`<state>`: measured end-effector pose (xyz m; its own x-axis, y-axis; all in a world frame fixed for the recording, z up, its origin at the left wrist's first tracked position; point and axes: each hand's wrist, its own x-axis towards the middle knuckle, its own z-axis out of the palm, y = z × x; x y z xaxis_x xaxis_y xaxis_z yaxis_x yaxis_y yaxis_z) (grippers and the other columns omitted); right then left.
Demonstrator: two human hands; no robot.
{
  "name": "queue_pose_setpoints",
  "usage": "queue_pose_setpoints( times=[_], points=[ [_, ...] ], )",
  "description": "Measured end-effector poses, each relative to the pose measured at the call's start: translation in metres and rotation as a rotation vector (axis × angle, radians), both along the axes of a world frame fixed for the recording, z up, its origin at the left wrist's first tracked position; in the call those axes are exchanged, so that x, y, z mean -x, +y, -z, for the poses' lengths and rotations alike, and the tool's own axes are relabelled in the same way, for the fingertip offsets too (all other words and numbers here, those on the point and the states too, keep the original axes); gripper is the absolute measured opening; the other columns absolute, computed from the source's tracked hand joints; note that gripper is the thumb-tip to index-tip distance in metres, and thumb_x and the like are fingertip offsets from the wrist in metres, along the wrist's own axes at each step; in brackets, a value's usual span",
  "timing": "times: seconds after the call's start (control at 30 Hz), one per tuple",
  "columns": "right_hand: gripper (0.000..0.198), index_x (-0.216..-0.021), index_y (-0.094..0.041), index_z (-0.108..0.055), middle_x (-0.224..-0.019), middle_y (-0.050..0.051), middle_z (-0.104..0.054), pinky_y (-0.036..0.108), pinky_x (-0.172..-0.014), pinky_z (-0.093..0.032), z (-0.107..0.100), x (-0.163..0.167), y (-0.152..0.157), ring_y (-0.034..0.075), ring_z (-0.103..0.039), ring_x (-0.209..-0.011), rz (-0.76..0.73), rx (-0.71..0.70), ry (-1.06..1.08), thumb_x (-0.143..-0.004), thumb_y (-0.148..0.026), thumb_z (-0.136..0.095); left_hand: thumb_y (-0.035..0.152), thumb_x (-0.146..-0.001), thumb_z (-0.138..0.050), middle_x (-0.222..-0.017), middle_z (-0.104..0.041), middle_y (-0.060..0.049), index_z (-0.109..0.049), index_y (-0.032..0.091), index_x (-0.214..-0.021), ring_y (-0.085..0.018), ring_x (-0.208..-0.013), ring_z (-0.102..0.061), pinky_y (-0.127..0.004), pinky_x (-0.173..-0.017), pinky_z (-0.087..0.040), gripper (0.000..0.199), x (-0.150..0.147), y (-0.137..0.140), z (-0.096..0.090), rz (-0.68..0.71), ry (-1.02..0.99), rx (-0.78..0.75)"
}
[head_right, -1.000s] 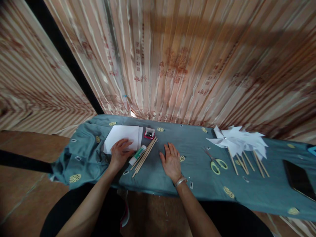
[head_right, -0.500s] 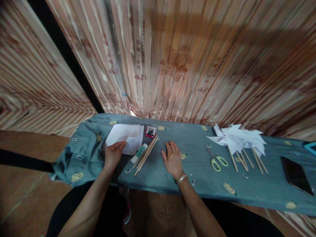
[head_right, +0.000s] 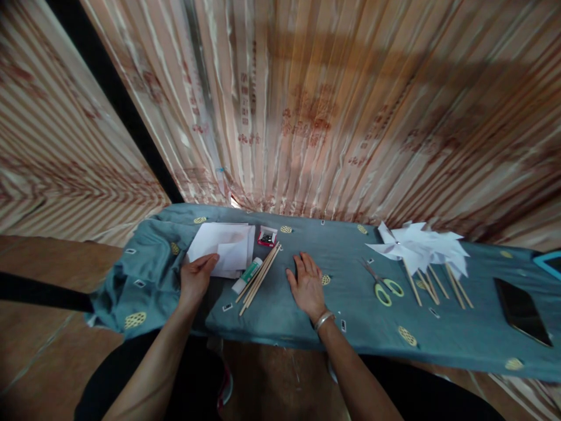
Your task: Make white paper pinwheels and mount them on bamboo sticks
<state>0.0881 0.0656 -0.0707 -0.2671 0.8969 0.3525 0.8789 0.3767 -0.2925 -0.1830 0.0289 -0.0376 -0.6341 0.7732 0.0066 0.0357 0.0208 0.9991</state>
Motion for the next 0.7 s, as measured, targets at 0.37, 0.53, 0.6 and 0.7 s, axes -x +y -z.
queue_pose_setpoints(
  times=[0.37,0.53,0.6,0.7],
  points=[
    [0.051,-0.137,-0.018,-0.046,-0.144,0.017,-0.047,0.052,-0.108,-0.037,-0.016,-0.015,0.000,0.028,-0.042,-0.135,-0.127,0.125,0.276,-0.095,-0.046,-0.043,0.036,-0.061,-0.076,-0.076,-0.074,-0.003,-0.075,0.016,-0.079,-0.018,-0.071,-0.066,-0.031,-0.073,-0.052,0.027,-0.028,-0.008,-0.056,-0.041,-0.074,-0.184],
    [0.075,-0.150,-0.016,-0.019,-0.156,0.020,-0.022,0.054,-0.111,-0.032,-0.062,-0.057,-0.035,0.031,-0.023,-0.145,-0.002,-0.108,0.224,-0.090,-0.044,-0.054,0.023,-0.084,-0.060,-0.087,-0.076,-0.005,-0.075,0.020,-0.083,-0.019,-0.088,-0.068,-0.035,-0.087,-0.051,0.015,-0.102,-0.021,-0.059,0.482,0.427,-0.381],
    [0.081,-0.152,-0.016,-0.014,-0.157,0.022,-0.018,0.058,-0.110,-0.030,-0.072,-0.078,-0.054,0.034,-0.018,-0.146,0.018,-0.221,0.087,-0.089,-0.040,-0.058,0.018,-0.087,-0.058,-0.087,-0.076,-0.006,-0.073,0.018,-0.088,-0.018,-0.085,-0.069,-0.038,-0.091,-0.050,0.015,-0.130,-0.025,-0.046,0.628,0.592,-0.495],
    [0.068,-0.150,-0.017,-0.023,-0.154,0.022,-0.027,0.058,-0.107,-0.033,-0.069,-0.106,-0.077,0.035,-0.020,-0.145,-0.104,-0.224,-0.133,-0.091,-0.028,-0.055,0.018,-0.091,-0.054,-0.087,-0.075,-0.007,-0.070,0.017,-0.091,-0.018,-0.084,-0.068,-0.038,-0.086,-0.052,0.016,-0.159,-0.037,-0.023,0.792,0.711,-0.563]
  ],
)
